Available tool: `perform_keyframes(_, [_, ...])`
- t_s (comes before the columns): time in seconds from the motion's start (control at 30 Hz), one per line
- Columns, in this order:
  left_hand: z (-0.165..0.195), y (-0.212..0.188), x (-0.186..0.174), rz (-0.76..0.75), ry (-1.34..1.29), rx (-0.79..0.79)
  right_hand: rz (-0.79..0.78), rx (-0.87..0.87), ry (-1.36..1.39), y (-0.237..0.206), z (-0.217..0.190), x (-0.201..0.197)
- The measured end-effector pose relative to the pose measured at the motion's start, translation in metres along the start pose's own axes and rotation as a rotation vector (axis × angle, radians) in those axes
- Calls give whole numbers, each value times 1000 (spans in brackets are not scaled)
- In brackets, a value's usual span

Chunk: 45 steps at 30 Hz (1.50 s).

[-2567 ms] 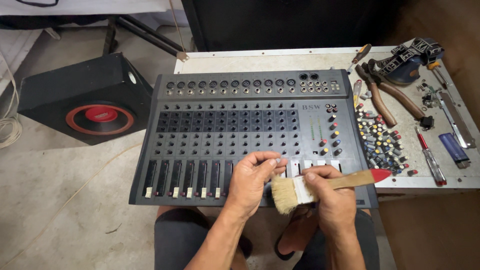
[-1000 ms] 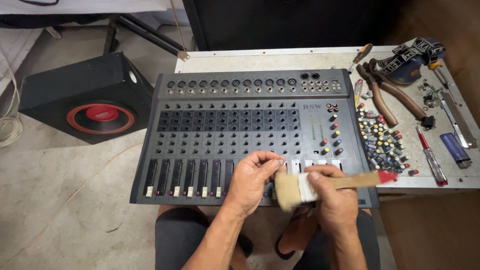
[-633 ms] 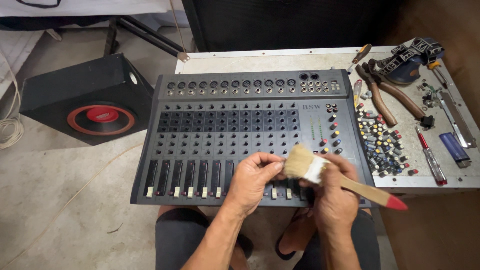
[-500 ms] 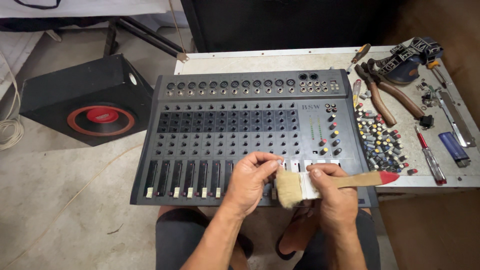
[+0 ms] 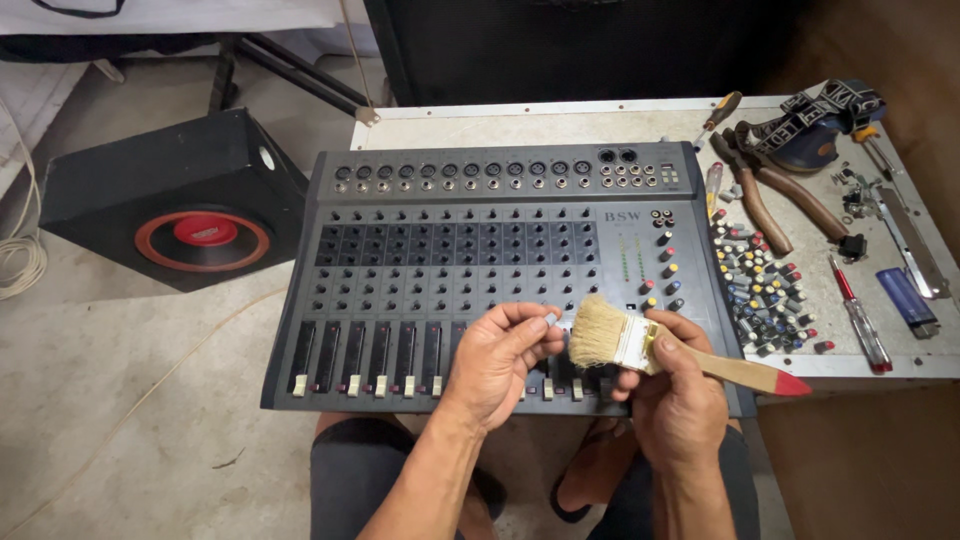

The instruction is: The person sits in front of an audio mixing console and cleans it, using a wide bristle brush to sweep dust from the faders, knobs and panel surface while picking at debris between the controls with their fingers. They work across different sections of the console, brushing the slider area and the connector panel.

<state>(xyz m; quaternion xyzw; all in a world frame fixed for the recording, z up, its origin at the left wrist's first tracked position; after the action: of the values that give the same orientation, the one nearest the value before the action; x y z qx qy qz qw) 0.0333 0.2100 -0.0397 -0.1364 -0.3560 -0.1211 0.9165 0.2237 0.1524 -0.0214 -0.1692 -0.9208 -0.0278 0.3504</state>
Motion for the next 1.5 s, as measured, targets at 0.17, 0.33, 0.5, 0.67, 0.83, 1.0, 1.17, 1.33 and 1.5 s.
perform_keyframes(0.17, [0, 1, 0, -63, -23, -1, 22, 4, -21, 0, 2, -2])
perform_keyframes(0.33, [-3, 4, -2, -87, -20, -52, 38, -45, -13, 1, 3, -4])
perform_keyframes(0.5, [-2, 5, -2, -106, 33, -90, 24, -89, 49, 2, 3, -3])
perform_keyframes(0.67, [-3, 6, 0, -103, 43, -110, 16, -77, 39, 2, 9, -13])
perform_keyframes(0.83, [-3, 5, -1, -97, -2, -83, -116, 0, -153, 3, 17, -22])
perform_keyframes(1.0, [-5, 5, -2, -80, -7, -76, 35, -95, 43, 0, 6, -12])
perform_keyframes(1.17, [-8, 7, -2, -94, 21, -74, 61, -128, 50, -2, 1, 2])
perform_keyframes(1.33, [-7, 8, -4, -91, -18, -74, -31, -20, -118, 0, 9, -11])
perform_keyframes(1.5, [-3, 5, -5, -81, -71, -63, 44, -27, -36, 3, 11, -24])
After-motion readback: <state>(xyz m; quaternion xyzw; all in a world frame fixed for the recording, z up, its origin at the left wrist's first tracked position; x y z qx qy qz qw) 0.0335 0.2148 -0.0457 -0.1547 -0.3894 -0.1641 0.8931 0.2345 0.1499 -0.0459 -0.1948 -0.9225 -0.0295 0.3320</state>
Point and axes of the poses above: each hand's wrist, its own y-axis towards the middle knuckle, its own x-axis out of the palm, z = x × y, the point moved 4 cm from there along y, towards the middle knuckle, and after that the axes turned 4 degrees about y, right-handed, at the moved point
